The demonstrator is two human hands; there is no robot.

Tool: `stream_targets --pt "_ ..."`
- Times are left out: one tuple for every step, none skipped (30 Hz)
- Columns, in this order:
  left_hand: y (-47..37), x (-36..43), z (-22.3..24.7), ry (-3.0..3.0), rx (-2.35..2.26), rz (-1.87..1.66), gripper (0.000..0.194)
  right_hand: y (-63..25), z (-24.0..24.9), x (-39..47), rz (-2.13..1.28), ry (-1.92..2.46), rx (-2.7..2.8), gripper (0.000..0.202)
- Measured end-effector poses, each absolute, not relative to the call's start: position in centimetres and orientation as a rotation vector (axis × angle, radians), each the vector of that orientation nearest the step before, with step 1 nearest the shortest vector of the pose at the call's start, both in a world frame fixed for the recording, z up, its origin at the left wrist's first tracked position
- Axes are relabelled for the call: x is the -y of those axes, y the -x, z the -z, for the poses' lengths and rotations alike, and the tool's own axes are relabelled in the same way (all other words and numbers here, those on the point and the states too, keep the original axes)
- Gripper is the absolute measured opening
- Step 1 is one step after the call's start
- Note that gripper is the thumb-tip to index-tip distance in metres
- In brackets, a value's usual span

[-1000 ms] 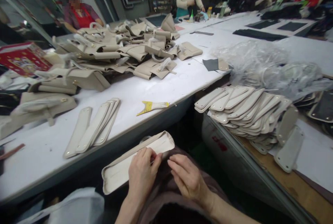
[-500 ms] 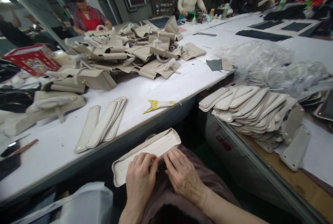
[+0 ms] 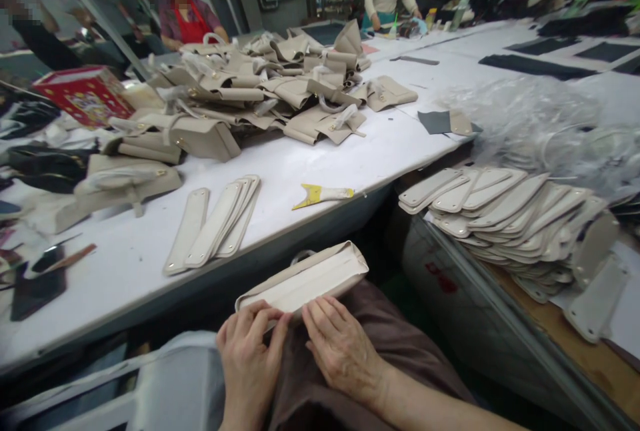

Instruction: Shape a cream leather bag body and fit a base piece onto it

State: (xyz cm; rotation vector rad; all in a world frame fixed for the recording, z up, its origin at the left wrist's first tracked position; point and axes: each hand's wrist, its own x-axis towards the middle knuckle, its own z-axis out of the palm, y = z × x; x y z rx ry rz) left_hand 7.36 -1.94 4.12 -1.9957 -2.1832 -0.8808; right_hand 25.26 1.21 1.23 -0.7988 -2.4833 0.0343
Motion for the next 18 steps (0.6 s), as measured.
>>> stream_targets --pt "-7.2 2.2 -3.9 1.982 2.175 0.899 0.009 -25.0 -1.2 -1.1 -0.036 0.785 2.490 0.043" --pt "-7.0 2.4 -3.7 1.967 2.171 0.914 0.007 -24.7 -1.2 -1.0 -0.038 0.772 2.494 0.043" --pt "-6.9 2.6 -3.5 1.950 2.173 0.927 0.006 -24.5 -1.2 -1.0 -0.039 0.760 2.496 0.043" --pt "-6.8 2.8 -3.3 1.932 2.177 0.943 0.006 -24.2 -1.1 -1.0 -0.042 0.748 2.498 0.043" --pt "-6.7 2.9 -3.0 1.915 2.180 0.965 0.006 -24.0 -1.1 -0.9 -0.046 0.738 2.499 0.043" --pt "-6.5 3.1 -2.8 1.894 2.185 0.996 0.007 -23.7 -1.1 -0.9 -0.049 0.727 2.498 0.043" --pt "-6.4 3.3 -2.5 1.869 2.196 1.038 0.008 -23.5 -1.1 -0.9 -0.055 0.718 2.499 0.042" --pt "-6.3 3.4 -2.2 1.837 2.216 1.091 0.012 -23.3 -1.1 -0.9 -0.063 0.707 2.502 0.042" --pt "-6.2 3.5 -1.9 1.803 2.249 1.154 0.018 -23.1 -1.0 -0.8 -0.072 0.695 2.506 0.043" --pt "-6.2 3.6 -1.7 1.768 2.293 1.227 0.025 -22.9 -0.9 -0.8 -0.081 0.683 2.512 0.043" --pt "-6.3 3.7 -1.5 1.731 2.348 1.306 0.032 -22.7 -0.8 -0.7 -0.089 0.671 2.519 0.043" --pt "-6.4 3.7 -1.3 1.695 2.402 1.385 0.039 -22.6 -0.6 -0.7 -0.092 0.660 2.527 0.044" --pt "-6.5 3.7 -1.2 1.660 2.450 1.460 0.045 -22.5 -0.4 -0.6 -0.088 0.653 2.534 0.044" --pt "-6.7 3.7 -1.1 1.625 2.489 1.528 0.051 -22.4 -0.3 -0.6 -0.080 0.646 2.541 0.045" --pt "-6.9 3.7 -1.1 1.591 2.522 1.590 0.056 -22.4 -0.2 -0.6 -0.070 0.641 2.551 0.045" --pt "-7.1 3.7 -1.1 1.556 2.552 1.646 0.061 -22.4 -0.1 -0.6 -0.059 0.636 2.559 0.046" --pt "-7.3 3.6 -1.1 1.528 2.586 1.692 0.065 -22.4 -0.2 -0.7 -0.048 0.630 2.563 0.046" --pt "-7.4 3.6 -1.1 1.505 2.619 1.726 0.067 -22.5 -0.3 -0.7 -0.039 0.623 2.564 0.046"
